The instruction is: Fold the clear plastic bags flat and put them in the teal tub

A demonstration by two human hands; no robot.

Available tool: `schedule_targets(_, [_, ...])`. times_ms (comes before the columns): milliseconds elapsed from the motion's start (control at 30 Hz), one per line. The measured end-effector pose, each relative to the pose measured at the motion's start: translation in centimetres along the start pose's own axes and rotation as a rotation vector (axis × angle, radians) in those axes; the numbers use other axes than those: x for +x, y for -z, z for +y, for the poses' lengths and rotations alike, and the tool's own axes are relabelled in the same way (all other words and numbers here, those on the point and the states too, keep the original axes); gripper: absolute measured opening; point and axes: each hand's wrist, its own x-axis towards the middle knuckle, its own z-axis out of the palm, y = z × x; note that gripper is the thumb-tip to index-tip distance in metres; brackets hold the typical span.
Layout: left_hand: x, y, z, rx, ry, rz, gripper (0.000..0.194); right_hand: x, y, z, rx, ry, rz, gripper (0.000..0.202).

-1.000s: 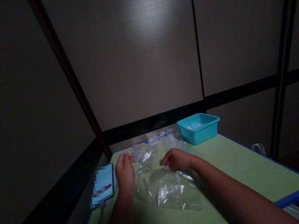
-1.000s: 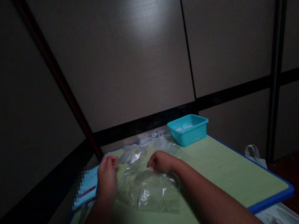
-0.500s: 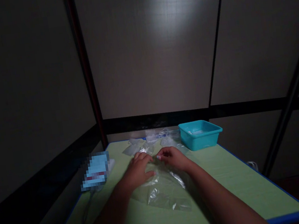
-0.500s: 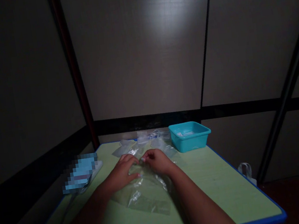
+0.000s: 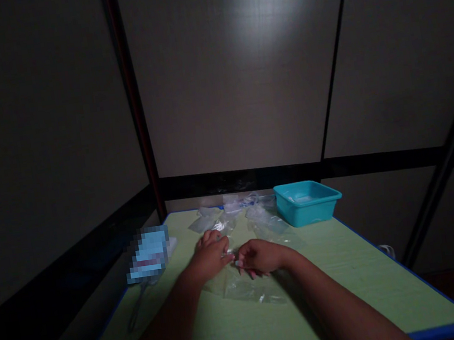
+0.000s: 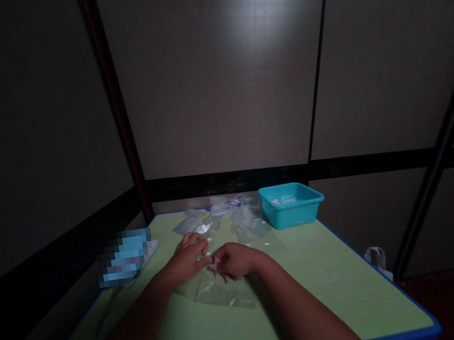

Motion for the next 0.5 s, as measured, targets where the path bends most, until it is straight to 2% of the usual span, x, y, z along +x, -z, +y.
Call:
schedule_targets(200, [0.3,0.3,0.0,-0.009,-0.008,0.062,0.005,-0.2,0.5,0.1,-0.09,-0.091,-0.093,0.016])
schedule_targets(400, [0.4,1.3,0.0,-0.059,0.064,0.215,0.003,-1.6,1.7,-1.0,-0.126,-0.168,-0.329,0.024])
schedule_targets(467, [0.4,1.7,0.1,-0.092,0.1,0.274,0.004,-1.8,2.0,-1.1,-0.128,-0.178,-0.325,0.026])
schedule_targets(500, [0.4,1.9,0.2,-0.116,0.111,0.294,0.005,-1.8,2.1,-1.1,-0.122,-0.167,-0.27,0.025])
